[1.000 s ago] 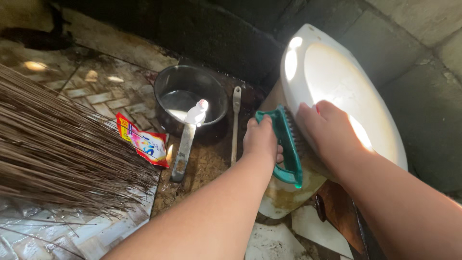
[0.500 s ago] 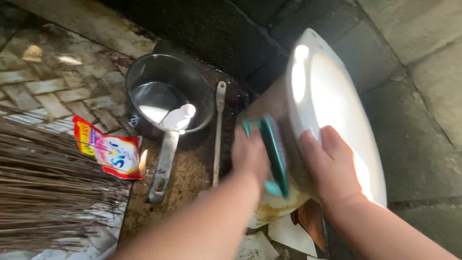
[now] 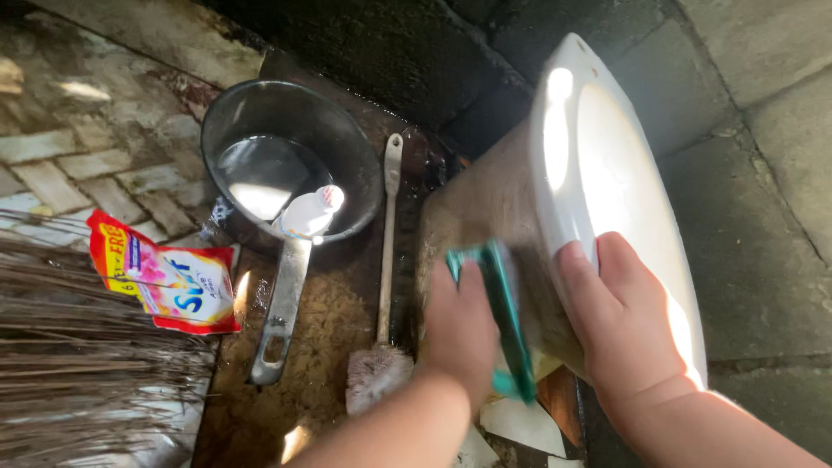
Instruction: The person scrubs the inside of a white toilet bowl with a long-handled brush, then switches to a small green hand brush to scrub the rim and exterior base. The person rinses the brushes in a metal pot and pours water into the bowl to flush.
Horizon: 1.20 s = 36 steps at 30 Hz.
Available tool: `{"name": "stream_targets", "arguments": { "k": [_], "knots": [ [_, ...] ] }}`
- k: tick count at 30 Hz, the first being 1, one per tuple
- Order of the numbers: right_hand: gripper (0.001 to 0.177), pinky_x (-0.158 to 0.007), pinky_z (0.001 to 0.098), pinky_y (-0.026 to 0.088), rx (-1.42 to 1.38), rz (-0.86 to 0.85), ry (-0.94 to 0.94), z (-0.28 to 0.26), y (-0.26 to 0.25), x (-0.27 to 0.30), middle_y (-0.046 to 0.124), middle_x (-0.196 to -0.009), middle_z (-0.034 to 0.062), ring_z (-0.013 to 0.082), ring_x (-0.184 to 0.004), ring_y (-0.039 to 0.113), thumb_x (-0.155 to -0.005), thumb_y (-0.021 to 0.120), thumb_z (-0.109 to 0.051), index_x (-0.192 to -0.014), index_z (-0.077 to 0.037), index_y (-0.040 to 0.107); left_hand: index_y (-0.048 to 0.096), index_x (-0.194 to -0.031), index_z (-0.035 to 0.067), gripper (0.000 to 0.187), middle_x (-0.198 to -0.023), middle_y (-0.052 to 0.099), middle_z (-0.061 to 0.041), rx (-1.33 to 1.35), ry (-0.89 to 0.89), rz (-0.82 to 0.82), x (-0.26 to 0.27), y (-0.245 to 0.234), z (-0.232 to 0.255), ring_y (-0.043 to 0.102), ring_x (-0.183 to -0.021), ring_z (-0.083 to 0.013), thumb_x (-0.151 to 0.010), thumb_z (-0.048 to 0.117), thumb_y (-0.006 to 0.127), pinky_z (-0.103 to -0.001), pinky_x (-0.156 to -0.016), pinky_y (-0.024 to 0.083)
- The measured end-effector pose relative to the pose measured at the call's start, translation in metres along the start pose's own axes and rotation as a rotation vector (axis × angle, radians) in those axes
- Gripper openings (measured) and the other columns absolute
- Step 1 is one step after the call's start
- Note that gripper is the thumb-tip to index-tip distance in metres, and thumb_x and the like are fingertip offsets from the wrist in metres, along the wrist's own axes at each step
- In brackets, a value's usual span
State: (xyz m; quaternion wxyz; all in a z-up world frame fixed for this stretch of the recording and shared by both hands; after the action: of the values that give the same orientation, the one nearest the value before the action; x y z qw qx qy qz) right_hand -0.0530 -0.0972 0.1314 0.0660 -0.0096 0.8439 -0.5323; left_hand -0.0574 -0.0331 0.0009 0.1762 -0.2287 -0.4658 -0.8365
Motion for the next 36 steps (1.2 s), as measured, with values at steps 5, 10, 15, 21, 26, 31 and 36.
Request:
{"name": "stream_targets", "arguments": {
  "k": [5, 10, 15, 21, 26, 31, 36],
  "knots": [
    [0.039, -0.064, 0.0367, 0.046, 0.074, 0.024, -0.024, 0.009, 0.000, 0.000, 0.054, -0.073, 0.0102, 0.0194, -0.071, 0.048, -0.096, 0.055, -0.040, -0.089, -0.001, 0.056, 0.055, -0.128, 0.003, 0.042, -0.120, 0.069, -0.020, -0.129, 0.191, 0.012, -0.062, 0.003, 0.018, 0.068, -0.108, -0.0337, -0.102, 0.035, 0.043, -0.044, -0.094, 0.052],
    [0.037, -0.066, 0.0359, 0.048, -0.010, 0.027, -0.084, 0.011, 0.004, -0.006, 0.054, -0.077, 0.0101, 0.0169, -0.075, 0.047, -0.094, 0.059, -0.037, -0.088, -0.001, 0.055, 0.059, -0.130, 0.010, 0.042, -0.118, 0.069, -0.022, -0.548, 0.299, 0.195, -0.133, 0.023, 0.071, 0.066, -0.106, -0.0413, -0.102, 0.039, 0.045, -0.047, -0.094, 0.052],
    [0.034, -0.068, 0.0357, 0.049, -0.049, 0.014, -0.041, 0.005, 0.002, -0.002, 0.057, -0.079, 0.0090, 0.0153, -0.077, 0.049, -0.093, 0.058, -0.036, -0.091, -0.003, 0.057, 0.054, -0.115, 0.006, 0.032, -0.108, 0.071, -0.017, -0.470, 0.104, 0.148, -0.068, 0.005, 0.001, 0.072, -0.097, -0.0322, -0.105, 0.034, 0.042, -0.047, -0.085, 0.056],
    [0.035, -0.068, 0.0361, 0.049, 0.034, 0.028, -0.085, 0.010, 0.000, -0.003, 0.057, -0.076, 0.0110, 0.0177, -0.075, 0.050, -0.093, 0.058, -0.037, -0.091, -0.002, 0.056, 0.054, -0.130, 0.010, 0.041, -0.124, 0.067, -0.023, -0.457, -0.027, 0.292, -0.060, 0.022, -0.037, 0.067, -0.114, -0.0425, -0.100, 0.038, 0.048, -0.051, -0.098, 0.053],
    [0.036, -0.067, 0.0381, 0.049, 0.097, 0.049, -0.039, 0.004, 0.001, -0.007, 0.055, -0.073, 0.0138, 0.0214, -0.071, 0.050, -0.092, 0.059, -0.037, -0.087, -0.001, 0.055, 0.041, -0.141, 0.011, 0.048, -0.130, 0.061, -0.025, -0.515, 0.019, 0.286, -0.147, 0.028, 0.023, 0.062, -0.118, -0.0470, -0.102, 0.039, 0.045, -0.054, -0.101, 0.049],
    [0.037, -0.067, 0.0388, 0.049, -0.010, 0.010, -0.035, 0.003, 0.003, -0.005, 0.055, -0.080, 0.0125, 0.0213, -0.071, 0.050, -0.094, 0.059, -0.038, -0.090, -0.002, 0.055, 0.046, -0.136, 0.010, 0.045, -0.121, 0.067, -0.028, -0.791, 0.152, 0.145, -0.113, 0.004, -0.024, 0.062, -0.116, -0.0490, -0.102, 0.039, 0.045, -0.055, -0.101, 0.047],
    [0.037, -0.062, 0.0399, 0.047, 0.077, 0.052, -0.018, 0.007, 0.003, -0.007, 0.053, -0.071, 0.0139, 0.0222, -0.069, 0.049, -0.090, 0.058, -0.039, -0.085, -0.003, 0.053, 0.047, -0.133, 0.007, 0.041, -0.119, 0.066, -0.029, -0.944, 0.288, 0.189, -0.154, 0.004, 0.016, 0.064, -0.110, -0.0501, -0.104, 0.035, 0.045, -0.056, -0.096, 0.051]
  ]
}}
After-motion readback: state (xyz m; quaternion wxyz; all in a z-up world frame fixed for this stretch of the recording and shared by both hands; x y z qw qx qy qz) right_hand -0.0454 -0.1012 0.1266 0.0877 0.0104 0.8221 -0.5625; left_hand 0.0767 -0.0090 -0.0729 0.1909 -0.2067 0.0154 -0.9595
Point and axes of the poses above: each hand's wrist, its own x-axis away from the middle knuckle, its own y-axis out of the palm, z = x × y, the point moved 1 cm from there along -x, towards the middle knuckle
